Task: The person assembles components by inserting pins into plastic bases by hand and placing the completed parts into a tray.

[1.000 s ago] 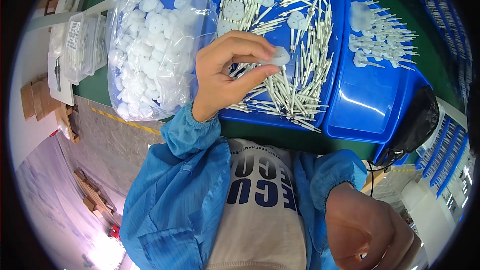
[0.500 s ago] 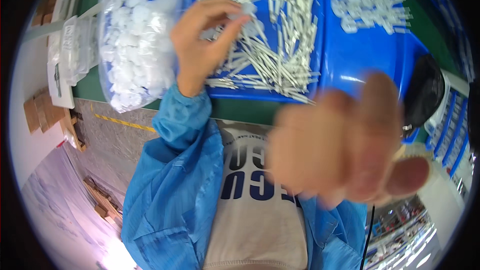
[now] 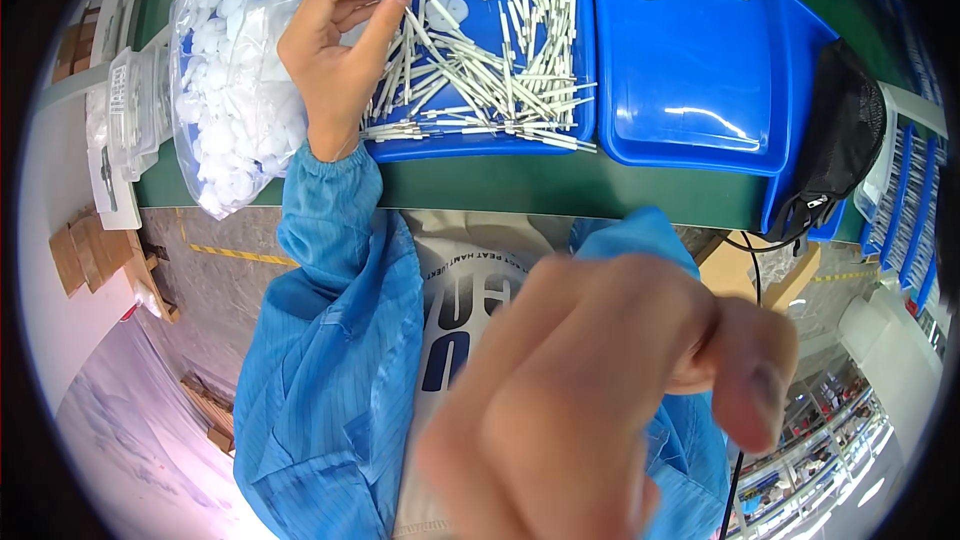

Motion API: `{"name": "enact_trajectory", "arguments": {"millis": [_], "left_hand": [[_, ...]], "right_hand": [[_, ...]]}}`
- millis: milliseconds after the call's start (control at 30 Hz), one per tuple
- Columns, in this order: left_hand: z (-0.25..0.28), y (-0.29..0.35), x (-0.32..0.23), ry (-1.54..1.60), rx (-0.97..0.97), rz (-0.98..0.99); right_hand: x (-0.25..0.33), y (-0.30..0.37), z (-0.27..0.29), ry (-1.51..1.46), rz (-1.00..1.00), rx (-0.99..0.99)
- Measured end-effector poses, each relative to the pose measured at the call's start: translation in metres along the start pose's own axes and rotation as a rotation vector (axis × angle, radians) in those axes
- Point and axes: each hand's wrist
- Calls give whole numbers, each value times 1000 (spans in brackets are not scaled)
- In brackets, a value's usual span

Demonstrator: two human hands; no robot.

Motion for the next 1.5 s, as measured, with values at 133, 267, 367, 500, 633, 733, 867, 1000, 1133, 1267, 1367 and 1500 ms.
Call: {"name": "enact_trajectory", "arguments": {"millis": [133,267,367,500,633,733,867,1000,1133,1267,1367,1500], "left_hand": [[3,3,0,-52,-51,-40],[5,4,-3,99,-58,3],[7,5,-5,263,-60,139],[7,9,-14,384,-70,306],[6,11,-12,453,-28,424],[7,9,-12,557,12,427],[10,4,-11,595,42,468],[11,6,-11,662,24,502],[11,8,-8,699,31,478],[11,7,-6,716,-41,452],[12,7,-2,713,-105,432],[14,1,-4,508,-111,442]], "right_hand": [[-6,5,11,764,43,-78],[-4,-7,33,1181,-45,-98],[-15,-16,45,1583,-177,-116],[-14,-42,61,1787,-508,-34],[-27,-59,91,1865,-454,80],[-39,-77,98,1895,-496,164],[-47,-94,109,1956,-745,246],[-60,-91,115,2032,-723,275],[-59,-89,110,1976,-848,250],[-54,-104,67,1758,-666,71],[-53,-107,37,777,-551,-35],[-44,-102,17,-48,-731,-304]]}}
Point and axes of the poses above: each hand's wrist, its own y-axis away from the middle knuckle, its own z-axis out of the back of the hand, x = y × z, and after that the axes turned 9 degrees about z, right-handed
